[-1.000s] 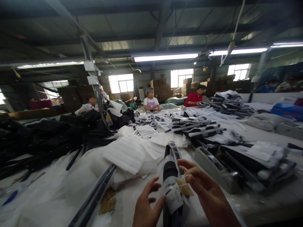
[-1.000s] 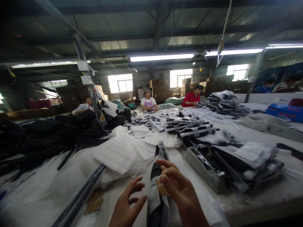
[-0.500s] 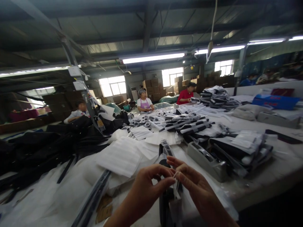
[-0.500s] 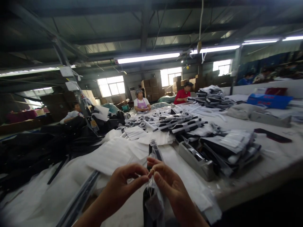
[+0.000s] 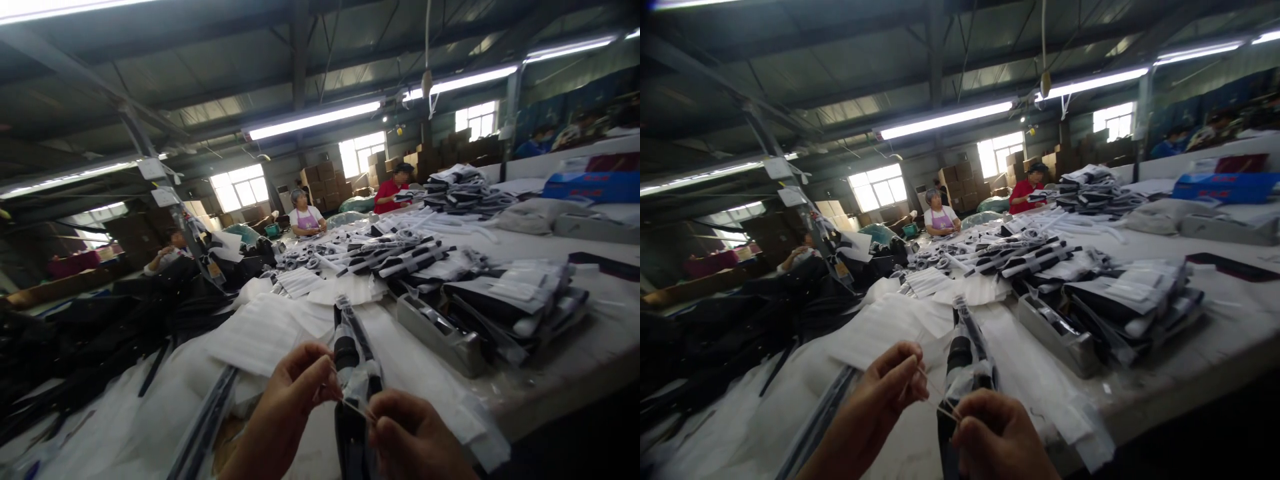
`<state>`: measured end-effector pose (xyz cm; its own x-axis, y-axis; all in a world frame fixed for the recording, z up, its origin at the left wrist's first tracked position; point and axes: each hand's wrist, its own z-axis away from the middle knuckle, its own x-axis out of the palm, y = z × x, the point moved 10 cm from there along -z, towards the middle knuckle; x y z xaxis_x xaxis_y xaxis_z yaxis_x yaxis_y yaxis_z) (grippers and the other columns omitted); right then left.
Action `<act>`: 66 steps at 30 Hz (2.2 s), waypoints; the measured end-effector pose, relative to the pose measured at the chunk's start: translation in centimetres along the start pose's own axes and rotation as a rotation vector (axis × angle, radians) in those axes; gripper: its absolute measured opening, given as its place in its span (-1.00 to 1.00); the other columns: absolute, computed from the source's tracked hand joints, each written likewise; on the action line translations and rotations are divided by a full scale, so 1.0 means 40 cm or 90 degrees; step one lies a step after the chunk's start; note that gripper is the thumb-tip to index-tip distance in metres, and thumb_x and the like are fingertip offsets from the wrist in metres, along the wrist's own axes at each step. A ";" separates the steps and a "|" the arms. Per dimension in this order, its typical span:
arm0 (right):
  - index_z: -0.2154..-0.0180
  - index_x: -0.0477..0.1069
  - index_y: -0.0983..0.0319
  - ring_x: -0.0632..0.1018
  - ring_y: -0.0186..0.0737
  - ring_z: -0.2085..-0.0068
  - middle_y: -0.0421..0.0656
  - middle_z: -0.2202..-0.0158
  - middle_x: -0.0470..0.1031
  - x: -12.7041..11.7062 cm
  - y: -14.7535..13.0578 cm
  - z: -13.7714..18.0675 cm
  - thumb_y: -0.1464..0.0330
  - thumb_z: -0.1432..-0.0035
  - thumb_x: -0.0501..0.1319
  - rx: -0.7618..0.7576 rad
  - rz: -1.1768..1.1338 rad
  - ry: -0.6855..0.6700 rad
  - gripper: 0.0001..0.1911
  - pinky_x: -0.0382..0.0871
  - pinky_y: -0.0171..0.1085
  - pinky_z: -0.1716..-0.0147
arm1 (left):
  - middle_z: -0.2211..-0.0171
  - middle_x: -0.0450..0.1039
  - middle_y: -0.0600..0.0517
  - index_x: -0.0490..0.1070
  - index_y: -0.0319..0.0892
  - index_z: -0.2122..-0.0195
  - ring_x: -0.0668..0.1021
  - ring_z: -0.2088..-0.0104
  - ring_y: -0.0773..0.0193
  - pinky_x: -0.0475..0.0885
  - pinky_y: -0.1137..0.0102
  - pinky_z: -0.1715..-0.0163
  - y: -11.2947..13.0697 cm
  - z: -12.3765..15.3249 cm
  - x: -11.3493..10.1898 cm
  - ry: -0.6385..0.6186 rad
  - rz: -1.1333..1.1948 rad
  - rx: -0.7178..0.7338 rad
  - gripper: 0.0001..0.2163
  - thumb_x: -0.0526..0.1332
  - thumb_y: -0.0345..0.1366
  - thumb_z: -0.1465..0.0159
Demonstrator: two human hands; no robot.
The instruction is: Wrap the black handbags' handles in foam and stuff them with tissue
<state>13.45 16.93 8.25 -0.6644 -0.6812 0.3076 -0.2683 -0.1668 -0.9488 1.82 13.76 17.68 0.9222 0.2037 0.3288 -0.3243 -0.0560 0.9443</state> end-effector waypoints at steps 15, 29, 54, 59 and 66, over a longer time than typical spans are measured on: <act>0.40 0.58 0.20 0.55 -0.17 0.49 -0.21 0.59 0.54 -0.275 0.058 0.020 0.06 -0.17 0.22 0.082 0.422 0.213 -0.63 0.33 -0.31 0.46 | 0.40 0.58 -0.03 0.63 -0.14 0.34 0.54 0.35 0.17 0.34 0.38 0.33 -0.159 -0.129 -0.075 -0.105 -0.636 0.070 -0.81 0.24 -0.20 -0.25; 0.35 0.66 0.28 0.55 -0.20 0.40 -0.19 0.46 0.59 -0.113 0.040 -0.104 0.12 -0.17 0.29 -0.049 0.153 0.091 -0.65 0.40 -0.31 0.34 | 0.36 0.60 0.05 0.63 -0.10 0.11 0.54 0.34 0.21 0.34 0.42 0.32 -0.189 -0.148 0.043 -0.324 -0.453 0.031 -0.78 0.25 -0.28 -0.25; 0.37 0.65 0.23 0.58 -0.19 0.35 -0.24 0.47 0.60 -0.103 -0.031 -0.087 0.36 -0.19 0.18 -0.119 0.373 0.119 -0.75 0.34 -0.37 0.37 | 0.29 0.64 -0.01 0.65 -0.05 0.33 0.63 0.27 0.18 0.44 0.47 0.24 -0.158 -0.151 -0.014 -0.242 -0.774 0.183 -0.74 0.15 -0.42 -0.18; 0.37 0.64 0.24 0.59 -0.16 0.32 -0.22 0.40 0.63 -0.106 -0.015 -0.092 0.35 -0.19 0.17 -0.102 0.373 0.116 -0.74 0.33 -0.37 0.36 | 0.22 0.64 -0.01 0.64 -0.01 0.28 0.65 0.25 0.18 0.40 0.47 0.30 -0.143 -0.135 -0.005 -0.234 -0.844 0.200 -0.70 0.11 -0.45 -0.22; 0.46 0.60 0.27 0.51 -0.24 0.42 -0.23 0.50 0.55 -0.102 0.007 -0.106 0.31 -0.20 0.20 -0.078 0.313 0.074 -0.72 0.27 -0.38 0.44 | 0.21 0.64 0.00 0.64 -0.02 0.25 0.63 0.22 0.15 0.39 0.42 0.26 -0.150 -0.135 -0.023 -0.220 -0.822 0.171 -0.73 0.17 -0.45 -0.20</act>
<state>13.13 22.67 7.02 -0.8037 -0.5731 -0.1600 0.0198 0.2430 -0.9698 1.79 19.20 11.63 0.5530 0.0057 -0.8332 0.8155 -0.2085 0.5399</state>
